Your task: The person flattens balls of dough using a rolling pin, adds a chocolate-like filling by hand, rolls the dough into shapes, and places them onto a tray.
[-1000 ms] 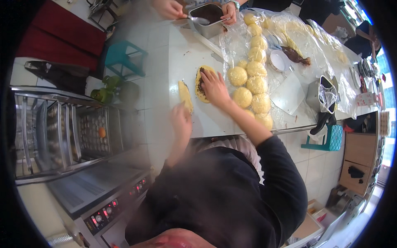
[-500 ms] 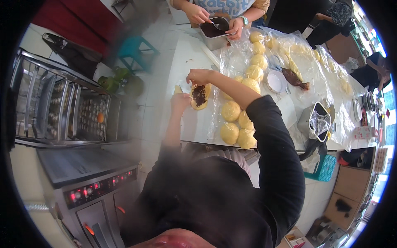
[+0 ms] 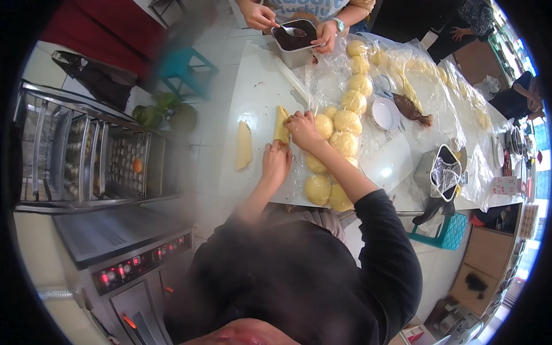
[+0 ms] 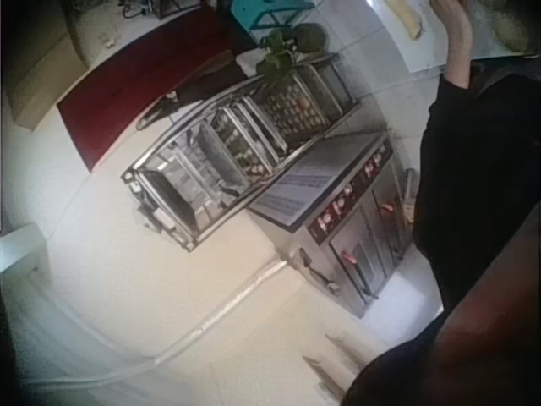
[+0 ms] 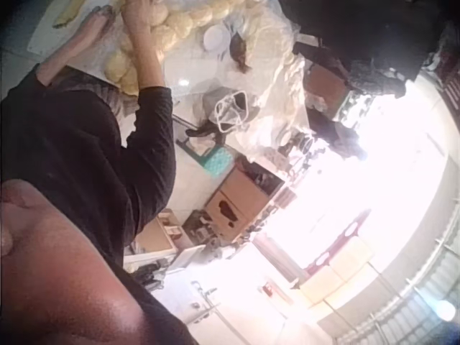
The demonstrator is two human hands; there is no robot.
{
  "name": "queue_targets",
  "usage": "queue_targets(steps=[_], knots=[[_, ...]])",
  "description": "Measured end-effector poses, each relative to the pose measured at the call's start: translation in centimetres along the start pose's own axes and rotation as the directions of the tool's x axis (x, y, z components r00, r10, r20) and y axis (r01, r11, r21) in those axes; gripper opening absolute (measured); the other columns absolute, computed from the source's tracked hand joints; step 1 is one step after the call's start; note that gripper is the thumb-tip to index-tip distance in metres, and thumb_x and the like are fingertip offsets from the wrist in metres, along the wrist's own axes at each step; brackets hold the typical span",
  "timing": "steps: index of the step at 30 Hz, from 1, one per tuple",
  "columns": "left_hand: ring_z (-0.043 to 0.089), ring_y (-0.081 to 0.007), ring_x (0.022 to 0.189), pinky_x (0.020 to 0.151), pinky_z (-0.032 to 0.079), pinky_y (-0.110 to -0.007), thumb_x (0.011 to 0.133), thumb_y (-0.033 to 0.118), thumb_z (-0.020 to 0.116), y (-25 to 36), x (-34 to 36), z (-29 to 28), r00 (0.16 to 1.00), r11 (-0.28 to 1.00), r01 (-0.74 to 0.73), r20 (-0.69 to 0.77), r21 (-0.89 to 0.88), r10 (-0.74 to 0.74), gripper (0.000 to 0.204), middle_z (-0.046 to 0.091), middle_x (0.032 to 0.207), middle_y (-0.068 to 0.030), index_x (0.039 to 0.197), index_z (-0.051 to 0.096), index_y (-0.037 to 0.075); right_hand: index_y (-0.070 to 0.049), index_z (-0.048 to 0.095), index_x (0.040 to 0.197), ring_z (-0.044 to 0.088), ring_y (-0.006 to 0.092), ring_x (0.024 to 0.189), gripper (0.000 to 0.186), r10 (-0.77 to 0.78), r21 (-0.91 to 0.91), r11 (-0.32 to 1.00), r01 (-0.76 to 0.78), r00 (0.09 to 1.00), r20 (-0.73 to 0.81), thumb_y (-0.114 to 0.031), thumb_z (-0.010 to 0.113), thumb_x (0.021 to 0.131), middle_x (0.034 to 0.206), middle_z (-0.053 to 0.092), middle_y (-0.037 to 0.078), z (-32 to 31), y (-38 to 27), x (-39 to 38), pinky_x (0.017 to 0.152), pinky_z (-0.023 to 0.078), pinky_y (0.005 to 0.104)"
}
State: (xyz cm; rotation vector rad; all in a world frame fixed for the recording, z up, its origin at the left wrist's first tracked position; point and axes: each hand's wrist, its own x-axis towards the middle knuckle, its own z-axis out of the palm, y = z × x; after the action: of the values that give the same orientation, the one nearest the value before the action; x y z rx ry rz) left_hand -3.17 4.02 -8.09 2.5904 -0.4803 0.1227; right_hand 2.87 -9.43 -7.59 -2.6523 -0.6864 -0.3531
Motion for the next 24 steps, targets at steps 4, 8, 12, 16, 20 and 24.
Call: queue_targets(steps=[4, 8, 12, 16, 20, 24], knots=[[0.057, -0.0285, 0.07, 0.066, 0.045, -0.038, 0.076, 0.011, 0.057, -3.1, 4.5, -0.4, 0.981, 0.962, 0.041, -0.171, -0.269, -0.089, 0.016, 0.058, 0.081, -0.0155, 0.086, 0.061, -0.001, -0.002, 0.064, 0.08, 0.057, 0.0285, 0.074, 0.016, 0.441, 0.336, 0.867, -0.368, 0.881, -0.173, -0.004, 0.055, 0.067, 0.078, 0.061, 0.013, 1.2, -0.1, 1.7, 0.067, 0.045, 0.0364], [0.061, -0.0261, 0.066, 0.063, 0.048, -0.034, 0.074, 0.014, 0.06, -6.4, 10.6, 0.8, 0.984, 0.925, 0.128, -0.074, -0.358, -0.164, 0.016, 0.062, 0.074, -0.0134, 0.084, 0.062, 0.002, -0.002, 0.064, 0.076, 0.059, 0.0304, 0.064, 0.012, 0.584, 0.248, 0.803, -0.542, 0.799, -0.143, -0.006, 0.058, 0.066, 0.069, 0.061, 0.014, 3.3, -0.1, 3.6, 0.062, 0.046, 0.0354], [0.062, -0.0224, 0.065, 0.062, 0.048, -0.03, 0.069, 0.018, 0.066, -6.0, 13.2, 1.2, 0.98, 0.942, 0.166, 0.152, -0.29, -0.126, 0.019, 0.063, 0.069, -0.0108, 0.08, 0.063, 0.003, -0.002, 0.064, 0.072, 0.059, 0.0312, 0.066, 0.01, 0.727, 0.281, 0.669, -0.688, 0.685, -0.054, -0.007, 0.06, 0.065, 0.065, 0.06, 0.016, 3.5, 0.4, 3.8, 0.064, 0.047, 0.0361], [0.061, -0.0196, 0.061, 0.059, 0.047, -0.031, 0.067, 0.018, 0.067, -6.9, 13.4, 1.8, 0.994, 0.869, 0.107, 0.06, -0.483, -0.089, 0.017, 0.062, 0.065, -0.0086, 0.073, 0.062, 0.003, -0.004, 0.065, 0.07, 0.059, 0.0291, 0.064, 0.008, 0.822, 0.495, 0.548, -0.674, 0.545, -0.168, -0.005, 0.058, 0.067, 0.064, 0.06, 0.013, 3.6, -1.1, 3.4, 0.063, 0.046, 0.0353], [0.06, -0.0221, 0.068, 0.063, 0.047, -0.033, 0.069, 0.014, 0.065, -6.9, 13.1, 2.1, 0.982, 0.858, -0.04, 0.139, -0.512, 0.129, 0.016, 0.061, 0.07, -0.0097, 0.079, 0.062, 0.002, -0.002, 0.064, 0.076, 0.059, 0.0298, 0.075, 0.013, 0.761, 0.367, 0.649, -0.666, 0.56, -0.328, -0.001, 0.052, 0.07, 0.078, 0.061, 0.016, 4.1, -2.6, 2.5, 0.068, 0.045, 0.0355], [0.051, -0.0286, 0.081, 0.073, 0.043, -0.034, 0.074, 0.011, 0.058, -7.9, 13.1, 1.9, 0.903, 0.865, -0.43, -0.119, -0.258, 0.413, 0.015, 0.056, 0.088, -0.0139, 0.086, 0.061, 0.003, 0.004, 0.047, 0.11, 0.044, 0.031, 0.108, 0.035, 0.685, 0.143, 0.723, -0.676, 0.673, -0.277, -0.014, 0.047, 0.08, 0.115, 0.046, 0.022, 4.9, -7.8, 0.1, 0.09, 0.034, 0.0387]])
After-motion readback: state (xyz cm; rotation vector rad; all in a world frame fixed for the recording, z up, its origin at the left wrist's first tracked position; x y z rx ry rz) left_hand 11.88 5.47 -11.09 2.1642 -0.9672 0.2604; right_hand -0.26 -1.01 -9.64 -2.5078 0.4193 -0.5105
